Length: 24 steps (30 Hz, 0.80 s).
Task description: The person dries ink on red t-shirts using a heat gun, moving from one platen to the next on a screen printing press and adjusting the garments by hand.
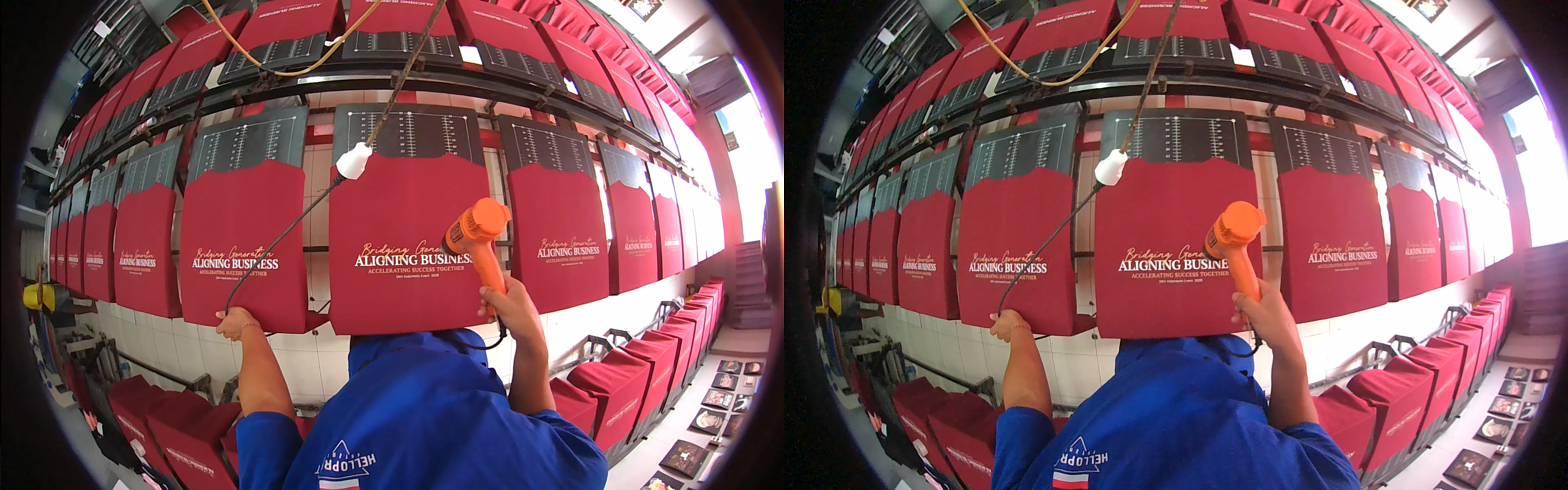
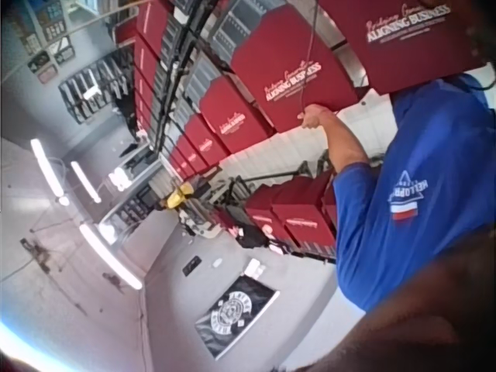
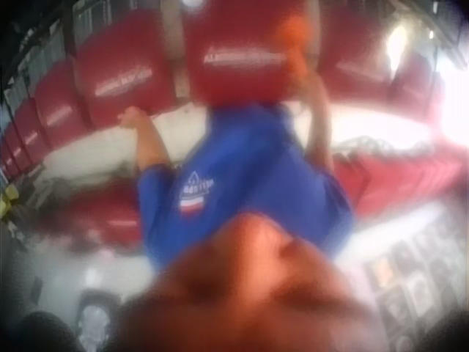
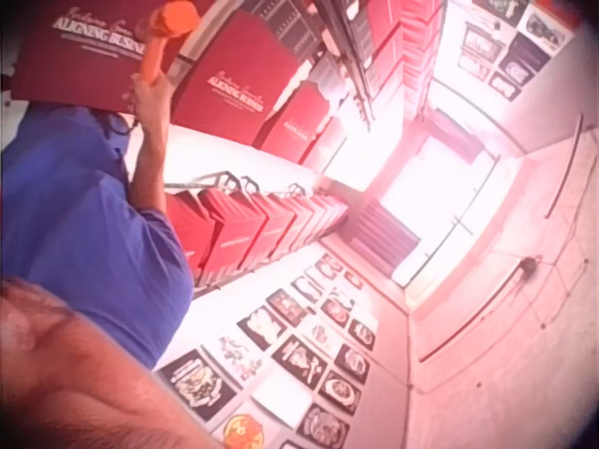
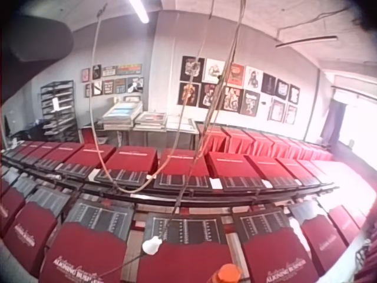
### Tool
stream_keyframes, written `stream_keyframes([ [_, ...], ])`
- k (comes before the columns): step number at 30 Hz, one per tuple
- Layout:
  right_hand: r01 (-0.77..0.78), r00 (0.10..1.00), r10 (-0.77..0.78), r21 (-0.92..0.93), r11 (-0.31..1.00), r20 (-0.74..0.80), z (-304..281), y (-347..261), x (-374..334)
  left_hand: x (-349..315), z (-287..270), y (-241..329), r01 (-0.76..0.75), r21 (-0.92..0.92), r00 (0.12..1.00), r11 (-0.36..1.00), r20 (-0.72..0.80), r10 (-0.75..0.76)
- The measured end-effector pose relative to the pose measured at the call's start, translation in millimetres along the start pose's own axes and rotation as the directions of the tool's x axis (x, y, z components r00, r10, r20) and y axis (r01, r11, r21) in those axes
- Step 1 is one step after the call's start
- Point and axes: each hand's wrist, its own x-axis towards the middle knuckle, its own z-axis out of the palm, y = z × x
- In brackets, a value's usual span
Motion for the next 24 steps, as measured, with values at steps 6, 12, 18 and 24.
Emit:
stream_keyframes([
  [6, -0.033, 0.999, 0.034, -0.016, 0.999, 0.019, 5, -6, -1, -7, -4, 3, 0.008, -0.054, 1.000, 0.999, 0.002, -0.008],
  [12, -0.063, 0.997, 0.063, -0.005, 0.998, 0.048, 9, -13, -2, 2, 0, -1, 0.002, -0.040, 0.999, 0.999, -0.042, -0.004],
  [18, -0.057, 0.995, 0.062, -0.064, 0.996, 0.079, 12, -10, 2, -2, -1, 0, -0.021, -0.042, 1.000, 0.999, -0.020, 0.020],
  [24, -0.024, 0.997, 0.035, -0.140, 0.990, 0.071, 21, -15, 2, 0, 3, -2, -0.011, -0.053, 0.999, 0.999, -0.034, 0.009],
])
